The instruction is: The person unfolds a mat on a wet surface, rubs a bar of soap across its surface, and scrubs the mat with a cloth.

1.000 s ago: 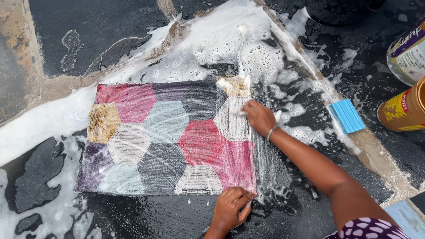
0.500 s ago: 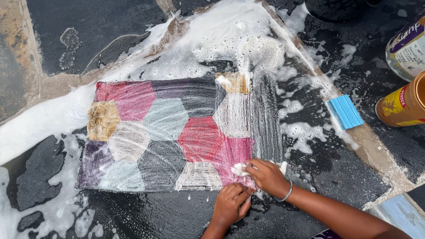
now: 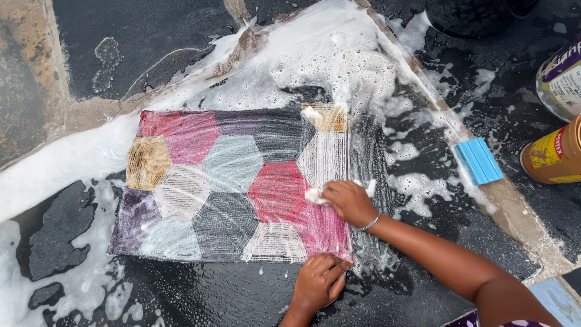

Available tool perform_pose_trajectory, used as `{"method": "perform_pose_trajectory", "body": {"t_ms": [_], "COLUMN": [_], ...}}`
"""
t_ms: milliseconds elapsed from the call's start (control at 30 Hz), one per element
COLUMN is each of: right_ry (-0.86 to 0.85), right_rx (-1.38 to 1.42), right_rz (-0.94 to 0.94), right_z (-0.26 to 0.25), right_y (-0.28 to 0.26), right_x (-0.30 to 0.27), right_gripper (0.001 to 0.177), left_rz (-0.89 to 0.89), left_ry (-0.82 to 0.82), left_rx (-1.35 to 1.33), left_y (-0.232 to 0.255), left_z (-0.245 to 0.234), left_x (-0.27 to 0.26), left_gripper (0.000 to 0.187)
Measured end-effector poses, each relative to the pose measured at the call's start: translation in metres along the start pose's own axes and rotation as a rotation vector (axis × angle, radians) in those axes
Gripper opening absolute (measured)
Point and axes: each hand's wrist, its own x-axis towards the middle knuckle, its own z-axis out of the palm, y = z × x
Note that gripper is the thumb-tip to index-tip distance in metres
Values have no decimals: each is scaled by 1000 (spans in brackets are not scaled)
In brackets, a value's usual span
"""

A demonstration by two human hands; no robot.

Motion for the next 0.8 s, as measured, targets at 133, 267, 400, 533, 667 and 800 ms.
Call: {"method": "perform_pose_trajectory", "body": {"t_ms": [133,267,400,533,667,800], "right_ry": [-163,-183,117,214,195,146], "right_rx": [131,-143,-385,-293,-231,-124], "right_rz": [-290,150,364,448,323,282], "right_z": [-19,21,33,34,17,-7], "right_y": [-22,75,138,123,91,48], "right_x": [-33,105,200,182,121,67], "right_gripper": [12,9,23,27,24,23], "left_rz": [1,-37,-32,-230,-128,-73], "left_ry": [12,-17,80,261,329,266], "left_rx": [-6,-25,119,231,364,396], "left_y": [0,-1,7,8,-11,-38], "left_z": [0,2,-2,-1,22,37], "left_x": [0,2,7,13,4,9], "left_gripper": [30,32,33,58,34,20]}}
